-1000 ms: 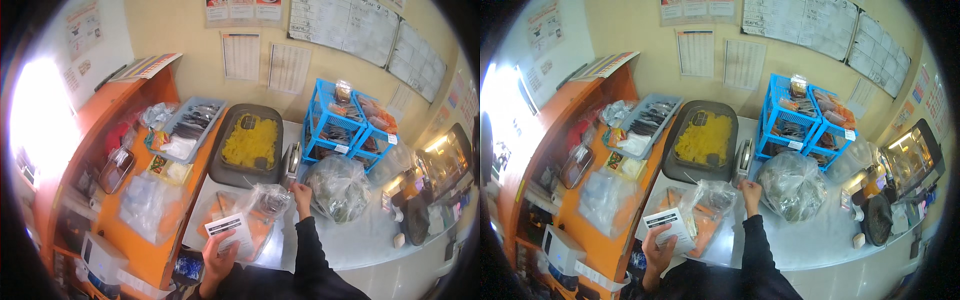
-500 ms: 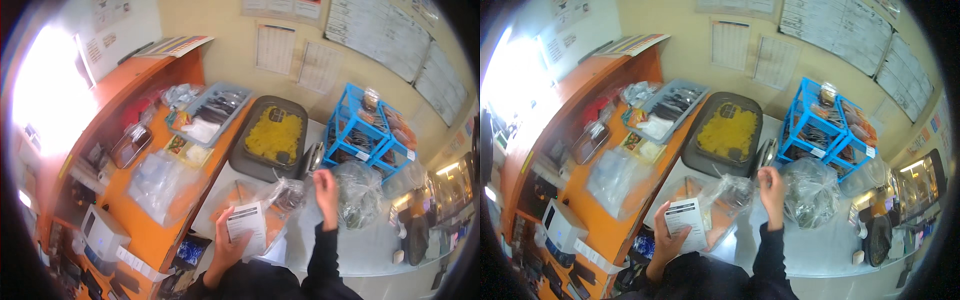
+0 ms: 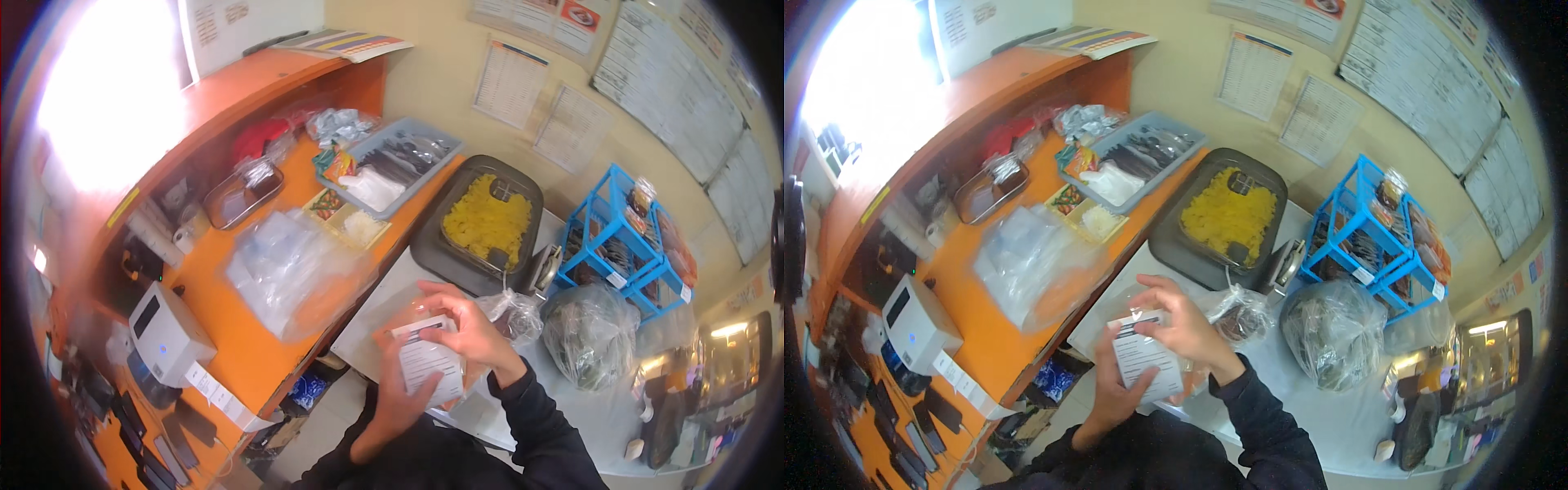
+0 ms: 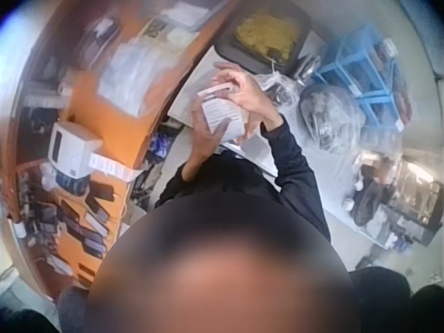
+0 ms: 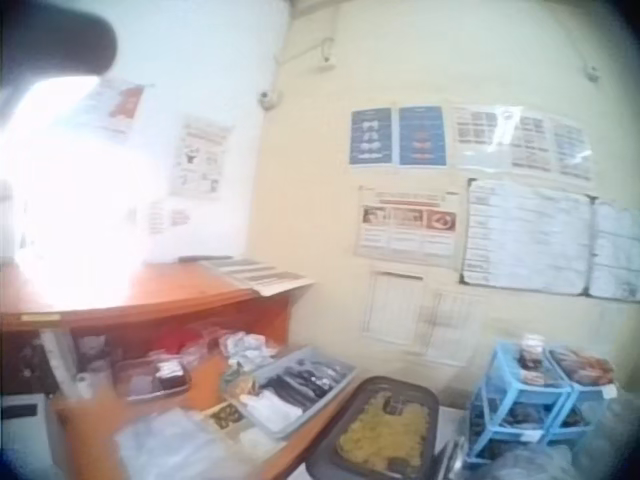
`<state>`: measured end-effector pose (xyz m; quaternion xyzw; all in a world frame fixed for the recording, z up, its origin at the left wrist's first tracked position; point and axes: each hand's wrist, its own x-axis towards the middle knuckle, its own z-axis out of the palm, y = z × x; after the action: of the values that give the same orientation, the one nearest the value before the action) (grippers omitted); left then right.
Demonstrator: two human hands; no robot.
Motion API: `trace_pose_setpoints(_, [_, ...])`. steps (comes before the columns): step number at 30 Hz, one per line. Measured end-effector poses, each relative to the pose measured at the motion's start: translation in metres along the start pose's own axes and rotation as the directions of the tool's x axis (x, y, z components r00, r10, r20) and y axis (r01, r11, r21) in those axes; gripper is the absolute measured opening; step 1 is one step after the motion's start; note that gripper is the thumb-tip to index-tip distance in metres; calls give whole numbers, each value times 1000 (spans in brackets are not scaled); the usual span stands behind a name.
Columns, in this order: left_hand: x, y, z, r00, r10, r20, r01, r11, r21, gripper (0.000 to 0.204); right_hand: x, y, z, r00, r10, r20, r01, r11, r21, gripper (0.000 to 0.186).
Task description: The person packs a meal into an orange branded box labeled 'MANG KATSU'. They place a receipt inside, seal the box, and then place it into a clear plastic bag along with a small container of sauce. The person ties the bag and hands the order to a customer at the counter.
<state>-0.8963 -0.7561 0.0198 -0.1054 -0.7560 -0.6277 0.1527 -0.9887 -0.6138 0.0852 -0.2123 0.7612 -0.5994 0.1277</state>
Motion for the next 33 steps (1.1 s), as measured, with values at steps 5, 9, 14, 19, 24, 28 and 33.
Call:
trace_pose_setpoints(5, [-55, -13, 26, 947, -189, 260, 238, 957, -168, 43, 25, 44, -2, 1000, -7, 31, 15, 962, -273, 21])
trace_pose_setpoints(9, [-66, -30, 50, 934, -217, 285, 292, 922, -255, 37, 28, 86, 20, 987, -153, 41, 147, 794, -590, 13])
trace_pose_setpoints(14, [-74, -60, 61, 931, -200, 305, 282, 925, -256, 35, 31, 97, 24, 985, -158, 69, 158, 664, -731, 40])
trace_pose_setpoints(19, [-72, -61, 58, 885, -272, 378, 371, 902, -219, 32, 57, 64, 39, 947, 316, -48, -207, 490, -847, 66])
trace_pose_setpoints(24, [-70, -58, 64, 913, -206, 352, 302, 921, -244, 36, 50, 50, 31, 957, -199, -211, -73, 540, -839, 58])
trace_pose_setpoints(28, [-64, -52, 54, 912, -209, 352, 307, 918, -250, 43, 4, 4, -32, 687, -498, -529, -15, 718, -696, 38])
trace_pose_setpoints(33, [-49, -34, 49, 811, -239, 534, 306, 951, -39, 61, -92, 174, -197, 371, 42, -928, -406, 906, -122, 33])
